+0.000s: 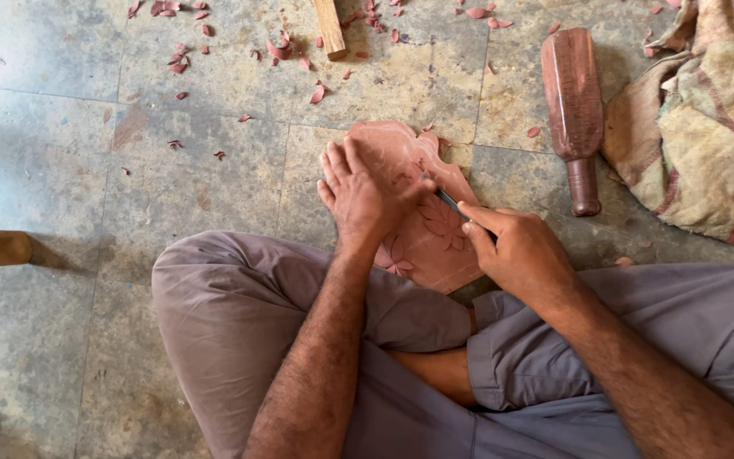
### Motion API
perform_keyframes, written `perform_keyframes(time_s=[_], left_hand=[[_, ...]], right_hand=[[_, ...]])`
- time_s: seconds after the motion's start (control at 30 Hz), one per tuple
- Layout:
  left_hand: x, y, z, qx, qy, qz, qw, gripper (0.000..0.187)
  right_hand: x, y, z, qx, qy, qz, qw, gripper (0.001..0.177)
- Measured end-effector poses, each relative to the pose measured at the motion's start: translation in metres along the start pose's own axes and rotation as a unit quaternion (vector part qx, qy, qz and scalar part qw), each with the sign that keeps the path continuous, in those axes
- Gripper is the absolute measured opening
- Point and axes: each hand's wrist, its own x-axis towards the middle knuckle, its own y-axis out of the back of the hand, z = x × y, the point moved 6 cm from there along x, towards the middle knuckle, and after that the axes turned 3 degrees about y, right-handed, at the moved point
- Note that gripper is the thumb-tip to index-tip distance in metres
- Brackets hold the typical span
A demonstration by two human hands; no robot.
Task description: The person carves decorative floral patterns into a wooden panel using various chisels while sitting on the floor.
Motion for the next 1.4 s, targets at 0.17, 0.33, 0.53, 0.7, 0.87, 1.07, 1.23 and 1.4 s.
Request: perform_keyframes(time_s=[0.17,0.33,0.53,0.7,0.87,1.07,1.23,1.4], left_hand=[[-0.013,0.011,0.017,0.037,-0.01,-0.025,0.999,0.156],[-0.013,0.011,0.018,0.034,-0.017,-0.014,0.999,0.155],[-0.01,0.01,0.013,0.026,-0.019,0.001,0.999,0.149],[-0.006,0.006,0.008,0.023,-0.01,0.007,1.0,0.145],[-0.003,0.009,-0.003,-0.018,-0.022,0.031,0.999,0.138],[-0.008,0.009,-0.007,0.007,0.004,-0.008,1.0,0.148],[-0.01,0.01,0.009,0.022,0.006,-0.017,1.0,0.153],[-0.017,0.017,0.014,0.028,-0.01,0.0,1.0,0.154]], right_hand=[[-0.003,0.001,-0.001,-0.027,0.028,0.015,0.999,0.03],[-0.001,-0.003,0.006,-0.035,-0.007,-0.001,0.999,0.031],[0.005,-0.007,0.004,-0.029,0.025,0.015,0.999,0.03],[0.013,-0.014,0.003,-0.005,0.061,0.026,0.998,0.028],[0.025,-0.011,-0.006,-0.029,-0.032,-0.033,0.999,0.032],[0.008,-0.001,0.003,0.006,0.001,0.016,1.0,0.034],[0.0,-0.011,0.002,-0.004,0.071,0.046,0.996,0.03],[-0.003,-0.01,-0.002,-0.042,0.012,0.029,0.999,0.031]])
